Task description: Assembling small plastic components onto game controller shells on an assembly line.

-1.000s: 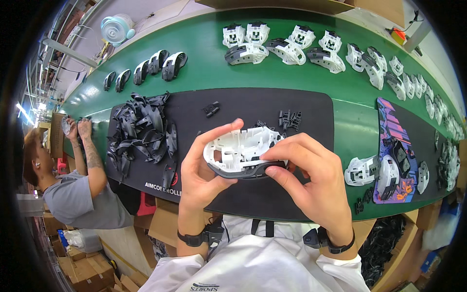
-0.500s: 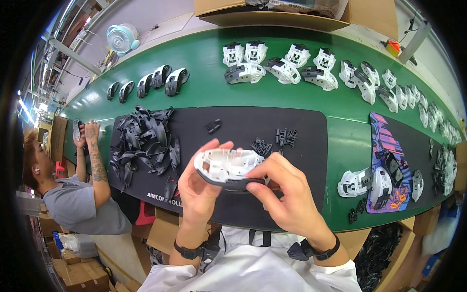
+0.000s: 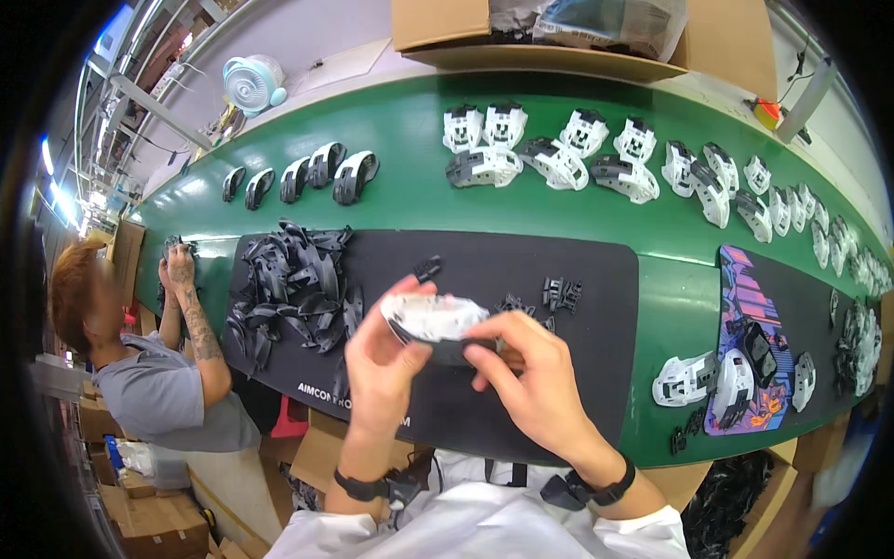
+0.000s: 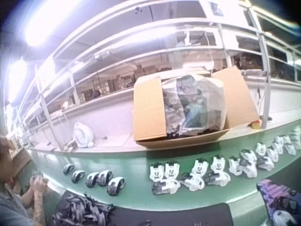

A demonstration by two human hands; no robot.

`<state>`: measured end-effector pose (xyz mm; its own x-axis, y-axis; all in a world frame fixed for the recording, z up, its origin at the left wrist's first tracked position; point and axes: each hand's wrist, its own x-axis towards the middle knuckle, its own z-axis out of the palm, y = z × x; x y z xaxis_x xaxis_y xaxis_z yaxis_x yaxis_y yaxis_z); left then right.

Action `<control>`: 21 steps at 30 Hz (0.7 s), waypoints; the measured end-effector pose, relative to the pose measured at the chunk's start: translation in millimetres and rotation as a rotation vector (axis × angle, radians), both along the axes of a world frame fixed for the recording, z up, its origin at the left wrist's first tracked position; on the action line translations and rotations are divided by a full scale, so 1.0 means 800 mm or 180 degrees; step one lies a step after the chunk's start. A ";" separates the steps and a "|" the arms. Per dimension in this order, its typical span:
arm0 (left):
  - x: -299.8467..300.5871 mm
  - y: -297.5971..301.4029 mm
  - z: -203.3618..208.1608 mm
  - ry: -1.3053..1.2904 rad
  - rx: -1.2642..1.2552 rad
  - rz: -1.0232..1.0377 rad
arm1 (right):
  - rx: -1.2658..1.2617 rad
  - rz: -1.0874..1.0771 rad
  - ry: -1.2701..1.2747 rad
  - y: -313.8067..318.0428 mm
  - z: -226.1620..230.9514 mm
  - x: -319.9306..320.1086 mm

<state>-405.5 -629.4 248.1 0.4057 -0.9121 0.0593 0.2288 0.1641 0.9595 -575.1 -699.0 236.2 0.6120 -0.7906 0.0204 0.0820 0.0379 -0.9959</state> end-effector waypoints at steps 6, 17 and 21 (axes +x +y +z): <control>0.117 -0.093 0.042 -0.2257 0.0913 0.0595 | -0.1261 -0.0313 0.0919 -0.065 0.017 0.038; 0.192 -0.338 -0.039 -0.5695 0.2376 0.0332 | -0.2599 -0.0169 0.1420 -0.099 -0.014 0.086; 0.194 -0.409 -0.051 -0.5173 0.1614 0.0489 | -0.0245 -0.0249 0.0147 -0.100 0.010 0.040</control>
<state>-250.0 -956.8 207.2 0.3045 -0.9297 0.2074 -0.9504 -0.2821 0.1309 -542.8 -779.1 244.4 0.5500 -0.8333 0.0561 0.0357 -0.0437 -0.9984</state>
